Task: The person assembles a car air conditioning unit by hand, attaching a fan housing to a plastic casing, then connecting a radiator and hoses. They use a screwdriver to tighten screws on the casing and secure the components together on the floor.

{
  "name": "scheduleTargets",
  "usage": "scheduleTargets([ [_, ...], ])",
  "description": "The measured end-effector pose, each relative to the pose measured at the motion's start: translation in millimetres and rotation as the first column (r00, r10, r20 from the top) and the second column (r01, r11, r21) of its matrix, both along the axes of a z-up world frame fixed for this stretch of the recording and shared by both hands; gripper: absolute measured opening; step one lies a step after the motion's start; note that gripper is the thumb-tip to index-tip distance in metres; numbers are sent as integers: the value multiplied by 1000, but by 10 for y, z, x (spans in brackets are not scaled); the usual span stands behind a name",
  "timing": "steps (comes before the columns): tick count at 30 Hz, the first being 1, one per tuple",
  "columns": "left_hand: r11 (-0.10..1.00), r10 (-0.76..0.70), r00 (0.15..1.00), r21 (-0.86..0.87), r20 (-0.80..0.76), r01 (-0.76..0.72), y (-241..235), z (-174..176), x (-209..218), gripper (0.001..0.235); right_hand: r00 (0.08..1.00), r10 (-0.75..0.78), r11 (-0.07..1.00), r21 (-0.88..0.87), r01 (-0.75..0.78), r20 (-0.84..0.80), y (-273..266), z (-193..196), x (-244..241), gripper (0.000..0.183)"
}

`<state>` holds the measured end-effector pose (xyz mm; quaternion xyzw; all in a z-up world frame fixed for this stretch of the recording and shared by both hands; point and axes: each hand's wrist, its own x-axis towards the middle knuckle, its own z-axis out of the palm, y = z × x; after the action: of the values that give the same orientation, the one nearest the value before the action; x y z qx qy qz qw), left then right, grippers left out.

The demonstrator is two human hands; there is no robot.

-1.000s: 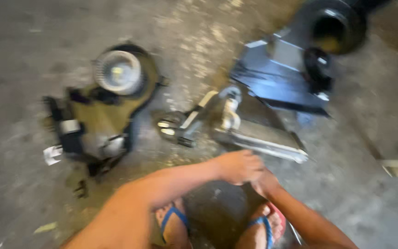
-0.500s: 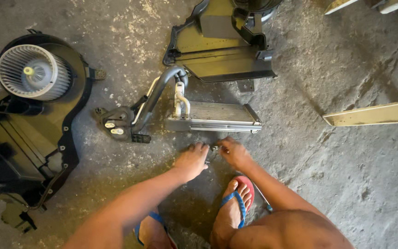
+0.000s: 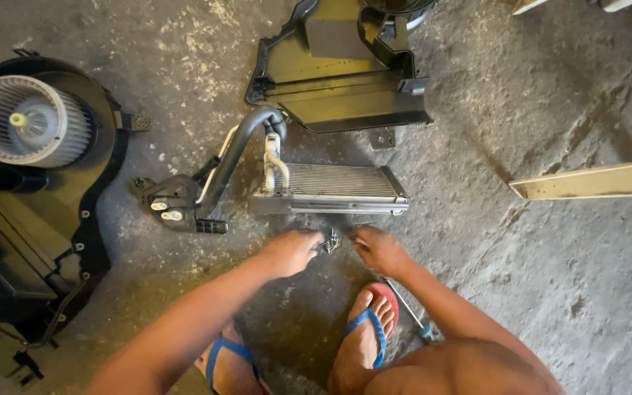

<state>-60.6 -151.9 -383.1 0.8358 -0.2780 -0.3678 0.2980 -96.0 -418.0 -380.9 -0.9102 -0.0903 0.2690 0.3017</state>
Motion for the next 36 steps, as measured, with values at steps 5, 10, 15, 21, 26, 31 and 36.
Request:
scheduleTargets([
  [5,981,-94,993,176,73,80,754,430,101,28,938,206,810,-489,-323,-278,-348,-42,-48,44],
  [10,948,96,933,255,347,-192,2166,1011,-25,44,889,213,756,-508,-413,-406,-372,-85,-234,44],
  [15,573,366,869,655,333,-493,3525,1676,-288,40,888,242,764,-487,-423,-391,-237,6,86,42],
  [21,260,671,609,635,423,-728,4845,1669,-537,44,940,104,823,-502,-264,-325,-667,259,75,40],
  [26,178,670,656,783,347,-596,5433,1031,-367,48,970,-45,854,-514,-86,-238,-1012,516,-55,39],
  [31,440,558,707,567,435,-696,5175,466,-135,54,962,-233,847,-516,127,-145,-1256,836,-384,38],
  [36,403,566,727,638,389,-656,5145,471,-287,49,936,-351,843,-446,300,-32,-998,1131,-382,36],
])
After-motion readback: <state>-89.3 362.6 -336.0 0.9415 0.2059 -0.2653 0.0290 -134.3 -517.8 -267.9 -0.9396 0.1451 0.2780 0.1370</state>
